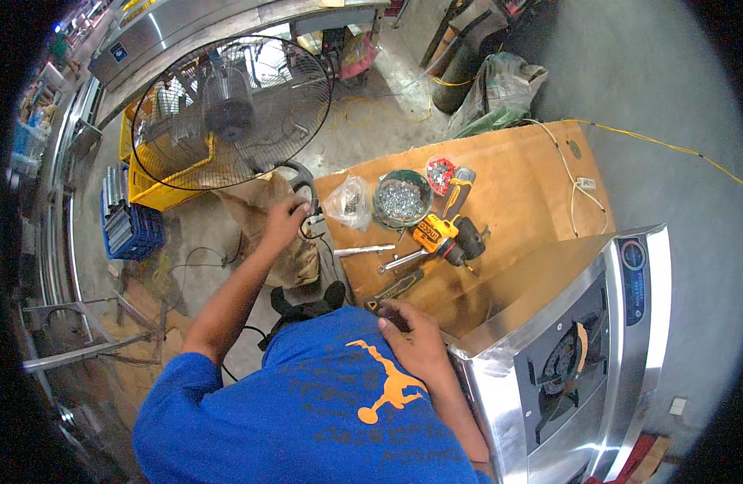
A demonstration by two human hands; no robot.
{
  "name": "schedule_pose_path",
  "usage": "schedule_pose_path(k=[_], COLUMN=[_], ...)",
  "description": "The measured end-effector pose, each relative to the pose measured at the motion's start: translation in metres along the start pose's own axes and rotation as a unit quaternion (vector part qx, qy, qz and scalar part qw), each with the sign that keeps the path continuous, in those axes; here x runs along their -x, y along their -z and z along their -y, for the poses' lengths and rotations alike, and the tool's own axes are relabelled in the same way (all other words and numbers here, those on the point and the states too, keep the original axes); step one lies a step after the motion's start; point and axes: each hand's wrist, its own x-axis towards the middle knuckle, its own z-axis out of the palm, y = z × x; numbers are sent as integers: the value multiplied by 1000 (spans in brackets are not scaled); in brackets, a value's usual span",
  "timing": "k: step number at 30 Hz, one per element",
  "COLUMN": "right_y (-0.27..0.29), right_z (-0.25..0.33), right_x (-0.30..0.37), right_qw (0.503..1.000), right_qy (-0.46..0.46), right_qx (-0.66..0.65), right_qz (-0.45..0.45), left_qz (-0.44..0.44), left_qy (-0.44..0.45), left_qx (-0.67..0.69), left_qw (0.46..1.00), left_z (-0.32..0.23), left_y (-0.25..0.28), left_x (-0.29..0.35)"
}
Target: The person assembles a stainless steel gas stove on a wooden workbench, using a screwdriver and a power drill to secure screws into the stove's frame and burner area. The person adjusts the stove's position and tightens multiple fasteners while another person briefly observes.
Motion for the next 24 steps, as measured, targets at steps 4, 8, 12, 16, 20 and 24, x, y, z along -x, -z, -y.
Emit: schedule_pose_path(k=[4,8,12,16,20,24], right_y=[2,4,1,-3,-6,-6], right_z=[3,4,-1,-8,-13,-8], right_x=[4,10,15,22,30,43], right_qw=[999,999,999,998,996,994], right_qy=[24,31,25,5,-15,-44], right_qx=[24,39,30,4,-29,-59], right_qz=[-7,-21,-38,-60,-81,-86], left_qz=[-5,22,46,114,207,225], left_qy=[-26,-91,-130,-188,-239,-175], left_qx=[-16,-14,-49,-67,-150,-139], left_qw=[1000,996,989,973,937,949], left_z=[-18,-40,-65,-86,-92,-82], left_y=[-23,-46,-61,-78,-90,-93], left_x=[-37,-63,-88,-112,-126,-131])
